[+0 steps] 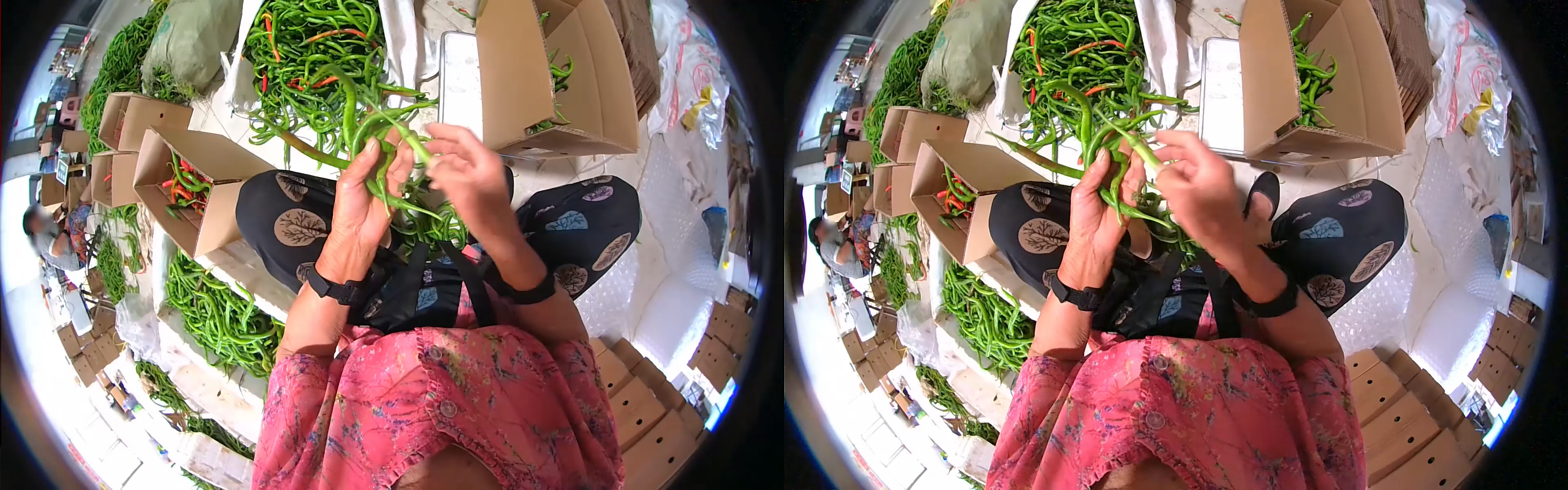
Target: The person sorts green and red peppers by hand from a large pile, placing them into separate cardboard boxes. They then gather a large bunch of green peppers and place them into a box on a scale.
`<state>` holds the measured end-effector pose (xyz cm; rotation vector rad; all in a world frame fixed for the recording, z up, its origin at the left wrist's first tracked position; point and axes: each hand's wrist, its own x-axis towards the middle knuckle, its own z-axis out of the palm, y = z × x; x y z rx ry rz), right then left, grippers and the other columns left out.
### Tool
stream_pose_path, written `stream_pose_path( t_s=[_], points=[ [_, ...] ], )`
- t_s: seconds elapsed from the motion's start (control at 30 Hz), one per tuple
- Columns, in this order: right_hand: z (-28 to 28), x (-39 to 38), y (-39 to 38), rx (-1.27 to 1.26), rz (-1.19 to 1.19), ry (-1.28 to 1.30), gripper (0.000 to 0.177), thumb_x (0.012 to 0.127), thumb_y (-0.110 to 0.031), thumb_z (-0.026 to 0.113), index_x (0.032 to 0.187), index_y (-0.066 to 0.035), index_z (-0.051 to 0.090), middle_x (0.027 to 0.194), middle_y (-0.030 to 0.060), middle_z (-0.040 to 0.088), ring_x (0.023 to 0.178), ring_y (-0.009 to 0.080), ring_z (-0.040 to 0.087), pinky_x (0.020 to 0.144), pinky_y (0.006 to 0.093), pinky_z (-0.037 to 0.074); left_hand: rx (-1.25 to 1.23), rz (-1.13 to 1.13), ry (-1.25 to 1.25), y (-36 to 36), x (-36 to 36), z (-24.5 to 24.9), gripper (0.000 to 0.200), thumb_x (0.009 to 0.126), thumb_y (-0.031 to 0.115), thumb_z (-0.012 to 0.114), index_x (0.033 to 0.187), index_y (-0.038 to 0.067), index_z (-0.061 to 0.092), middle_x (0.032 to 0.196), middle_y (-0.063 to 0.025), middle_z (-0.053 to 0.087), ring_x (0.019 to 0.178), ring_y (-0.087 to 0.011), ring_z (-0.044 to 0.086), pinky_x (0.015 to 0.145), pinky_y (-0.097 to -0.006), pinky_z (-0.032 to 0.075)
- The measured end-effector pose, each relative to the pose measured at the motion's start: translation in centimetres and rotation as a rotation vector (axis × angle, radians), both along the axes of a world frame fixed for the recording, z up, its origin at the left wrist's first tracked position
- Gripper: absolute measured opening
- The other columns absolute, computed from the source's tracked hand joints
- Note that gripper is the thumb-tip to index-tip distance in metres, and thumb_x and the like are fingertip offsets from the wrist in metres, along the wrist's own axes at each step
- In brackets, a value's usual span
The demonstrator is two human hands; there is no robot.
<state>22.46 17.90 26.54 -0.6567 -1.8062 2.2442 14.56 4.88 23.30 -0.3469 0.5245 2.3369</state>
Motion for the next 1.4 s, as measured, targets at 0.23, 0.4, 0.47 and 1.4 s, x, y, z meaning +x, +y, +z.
stream_pose_path(
  t_s=[0.23,0.4,0.47,1.4],
  points=[
    [-2.5,5.8,8.7,0.318,0.235,-0.192,0.036,0.086,-0.004,0.051,0.121,0.0,0.056,0.102,0.0097,0.063,0.077,0.0146,0.059,0.065,0.0259,0.047,0.321,-0.009,-0.057,-1.4,-0.6,0.5,0.046,0.097,0.011,0.051,0.139,-0.001,0.037,0.11,-0.0163,0.057,0.081,-0.0156,0.049,0.064,-0.0245,0.045],
    [-4.1,5.6,4.6,1.051,0.464,-0.096,0.047,0.081,-0.02,0.069,0.122,-0.001,0.056,0.111,0.0147,0.063,0.111,0.0272,0.055,0.092,0.0372,0.044,0.506,-0.08,-0.175,-1.2,-0.5,1.1,0.047,0.095,0.013,0.055,0.137,0.0,0.039,0.1,-0.0128,0.052,0.071,-0.0124,0.04,0.055,-0.022,0.038],
    [-6.4,3.3,1.8,0.761,0.388,0.038,0.054,0.081,-0.026,0.071,0.125,0.0,0.054,0.114,0.0155,0.063,0.116,0.0322,0.054,0.099,0.0401,0.041,0.561,-0.114,-0.169,-0.9,-0.5,0.9,0.05,0.095,0.013,0.054,0.14,-0.001,0.035,0.1,-0.013,0.052,0.071,-0.012,0.041,0.056,-0.0218,0.039],
    [-1.7,1.9,2.6,-0.547,0.128,0.035,0.031,0.091,-0.017,0.062,0.119,-0.003,0.057,0.078,-0.0027,0.05,0.064,0.0043,0.043,0.052,0.0176,0.033,0.267,-0.461,0.096,-0.8,1.5,0.1,0.071,0.088,0.027,0.067,0.143,0.0,0.031,0.101,-0.0219,0.061,0.06,-0.0122,0.048,0.048,-0.0216,0.043]
  ],
)
